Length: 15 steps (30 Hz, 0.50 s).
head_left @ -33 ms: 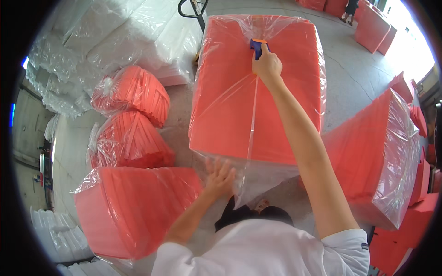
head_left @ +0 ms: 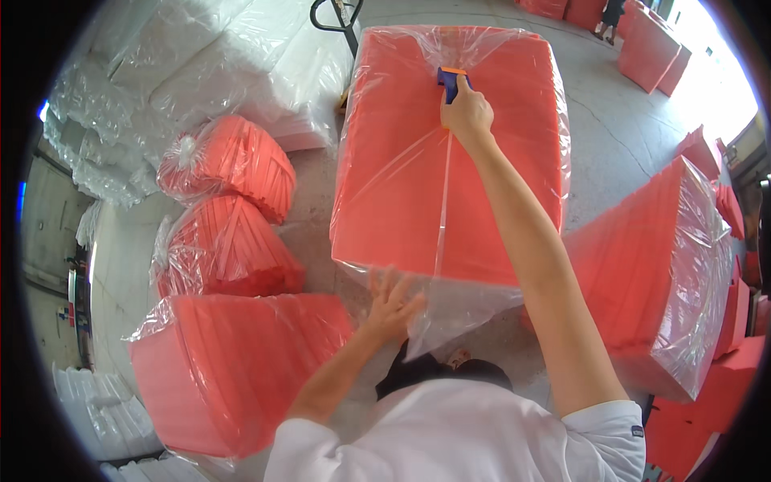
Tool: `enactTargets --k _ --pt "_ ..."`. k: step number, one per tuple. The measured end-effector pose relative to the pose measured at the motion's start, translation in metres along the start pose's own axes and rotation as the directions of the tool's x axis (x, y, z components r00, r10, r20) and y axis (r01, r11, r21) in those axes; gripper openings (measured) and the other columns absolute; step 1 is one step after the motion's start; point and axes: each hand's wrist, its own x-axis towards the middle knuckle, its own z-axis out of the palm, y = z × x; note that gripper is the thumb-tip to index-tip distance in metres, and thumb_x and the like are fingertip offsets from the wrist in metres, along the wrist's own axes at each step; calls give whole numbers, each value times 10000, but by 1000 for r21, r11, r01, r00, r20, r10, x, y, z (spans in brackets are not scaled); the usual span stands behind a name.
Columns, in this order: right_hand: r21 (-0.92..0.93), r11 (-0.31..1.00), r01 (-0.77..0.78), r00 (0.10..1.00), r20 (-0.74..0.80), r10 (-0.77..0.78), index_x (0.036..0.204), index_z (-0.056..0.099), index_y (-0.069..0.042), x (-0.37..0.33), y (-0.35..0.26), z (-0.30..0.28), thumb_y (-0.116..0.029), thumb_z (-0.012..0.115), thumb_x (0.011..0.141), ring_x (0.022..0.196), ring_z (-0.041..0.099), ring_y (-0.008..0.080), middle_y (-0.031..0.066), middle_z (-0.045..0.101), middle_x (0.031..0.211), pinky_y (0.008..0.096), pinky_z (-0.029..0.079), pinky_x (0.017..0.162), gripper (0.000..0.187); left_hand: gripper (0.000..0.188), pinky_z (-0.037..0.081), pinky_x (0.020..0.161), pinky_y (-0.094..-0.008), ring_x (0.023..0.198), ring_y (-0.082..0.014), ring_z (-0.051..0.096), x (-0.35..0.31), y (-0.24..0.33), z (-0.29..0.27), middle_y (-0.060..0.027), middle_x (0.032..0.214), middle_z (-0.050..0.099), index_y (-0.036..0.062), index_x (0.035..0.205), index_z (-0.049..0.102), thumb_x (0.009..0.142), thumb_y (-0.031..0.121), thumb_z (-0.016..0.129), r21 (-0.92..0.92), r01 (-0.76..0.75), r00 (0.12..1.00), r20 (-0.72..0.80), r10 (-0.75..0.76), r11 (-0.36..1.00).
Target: The person wraps stacks of red foam mats in clear plastic film using a handheld tape dispenser. They repeatedly pull the film over the foam stacks and secure it with tape, moving between multiple stacks in a warehouse environment.
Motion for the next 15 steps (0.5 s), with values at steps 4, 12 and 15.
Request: enactTargets --k 4,12,15 --pt "-61 998 9 996 84 -4 1320 504 -64 39 -17 10 -309 658 835 928 682 347 201 694 982 441 540 791 565 305 529 655 -451 856 -294 660 91 -70 28 -126 982 663 45 1035 639 735 95 636 -231 64 994 98 -42 971" --pt "-21 1000 22 998 -51 -23 1221 592 -133 110 -34 -64 -491 742 746 844 685 350 152 709 910 448 523 740 614 196 519 665 -499 736 -419 656 273 -188 171 -242 765 655 -9 764 685 819 178 666 -214 483 842 379 -384 849" --pt "40 993 112 992 -61 -110 1153 600 -109 2 -65 -103 -373 738 806 846 671 376 194 676 836 465 510 719 458 223 513 650 -499 751 -429 654 308 -239 195 -263 778 652 -22 764 682 788 200 703 -215 602 746 495 -446 769"
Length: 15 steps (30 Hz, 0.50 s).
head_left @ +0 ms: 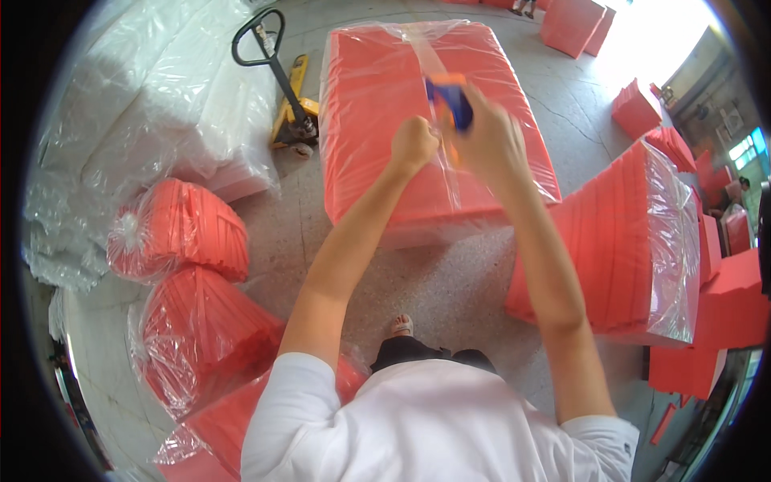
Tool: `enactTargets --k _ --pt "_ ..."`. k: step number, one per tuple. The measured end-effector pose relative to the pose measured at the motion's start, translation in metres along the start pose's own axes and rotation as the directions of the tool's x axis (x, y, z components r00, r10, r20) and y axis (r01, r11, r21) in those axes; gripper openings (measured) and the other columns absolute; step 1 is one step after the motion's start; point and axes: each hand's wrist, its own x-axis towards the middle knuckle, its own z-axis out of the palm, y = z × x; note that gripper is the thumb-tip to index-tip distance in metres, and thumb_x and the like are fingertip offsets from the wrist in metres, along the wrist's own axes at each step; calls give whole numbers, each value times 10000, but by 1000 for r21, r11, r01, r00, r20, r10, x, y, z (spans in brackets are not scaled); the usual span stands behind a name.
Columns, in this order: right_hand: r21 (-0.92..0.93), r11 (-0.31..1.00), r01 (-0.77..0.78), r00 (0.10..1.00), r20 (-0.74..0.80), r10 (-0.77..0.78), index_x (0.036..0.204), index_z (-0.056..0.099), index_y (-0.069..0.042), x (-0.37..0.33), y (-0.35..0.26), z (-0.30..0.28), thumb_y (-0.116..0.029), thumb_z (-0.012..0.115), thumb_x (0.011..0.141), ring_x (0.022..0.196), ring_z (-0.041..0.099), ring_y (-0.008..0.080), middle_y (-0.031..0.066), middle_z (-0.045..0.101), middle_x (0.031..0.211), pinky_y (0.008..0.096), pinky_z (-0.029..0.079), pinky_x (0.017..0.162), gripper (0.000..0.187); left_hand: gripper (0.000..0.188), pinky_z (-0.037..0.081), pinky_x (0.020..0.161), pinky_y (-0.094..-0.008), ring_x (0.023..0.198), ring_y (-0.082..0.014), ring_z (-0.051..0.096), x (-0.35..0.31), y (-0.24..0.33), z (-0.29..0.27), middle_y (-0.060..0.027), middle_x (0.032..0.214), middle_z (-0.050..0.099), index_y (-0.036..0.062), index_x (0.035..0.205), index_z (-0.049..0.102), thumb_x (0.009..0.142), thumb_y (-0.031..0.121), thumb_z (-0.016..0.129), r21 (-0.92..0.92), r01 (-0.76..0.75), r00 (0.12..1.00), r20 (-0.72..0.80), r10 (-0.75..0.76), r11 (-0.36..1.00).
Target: The person wraps stacks of red foam mats in clear plastic film using a handheld tape dispenser. They repeatedly pull the film over the foam stacks and secure it with tape, moving between multiple stacks in a warehouse environment.
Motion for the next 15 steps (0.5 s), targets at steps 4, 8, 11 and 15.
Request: enactTargets --k 4,8,11,15 --pt "-110 963 -246 963 85 256 1456 420 -82 -185 -2 7 -277 784 761 729 651 433 261 576 954 505 530 663 809 264 522 728 -455 917 -423 649 76 -14 3 -302 922 660 -56 865 664 819 204 682 55 19 999 -42 -17 998" --pt "-127 936 -328 933 112 342 1436 445 -95 -197 22 56 -197 738 766 682 644 454 268 587 906 504 534 657 739 534 422 995 -457 1222 -427 506 75 6 -7 -336 1263 524 -90 1198 534 805 229 703 174 -207 954 -184 238 963" --pt "-202 939 -277 938 156 310 1318 545 -80 -128 49 70 -212 690 776 747 670 429 277 635 867 494 538 670 577 741 307 1126 -494 1340 -438 401 34 16 -2 -332 1421 406 -83 1373 415 798 265 725 512 -412 848 -86 523 753" --pt "-508 823 -252 657 535 531 983 693 -67 -86 149 131 -301 680 770 829 696 353 192 708 859 474 538 735 316 643 313 1117 -534 1338 -425 413 17 6 15 -308 1388 461 -103 1349 450 835 243 623 649 -447 838 63 543 615"
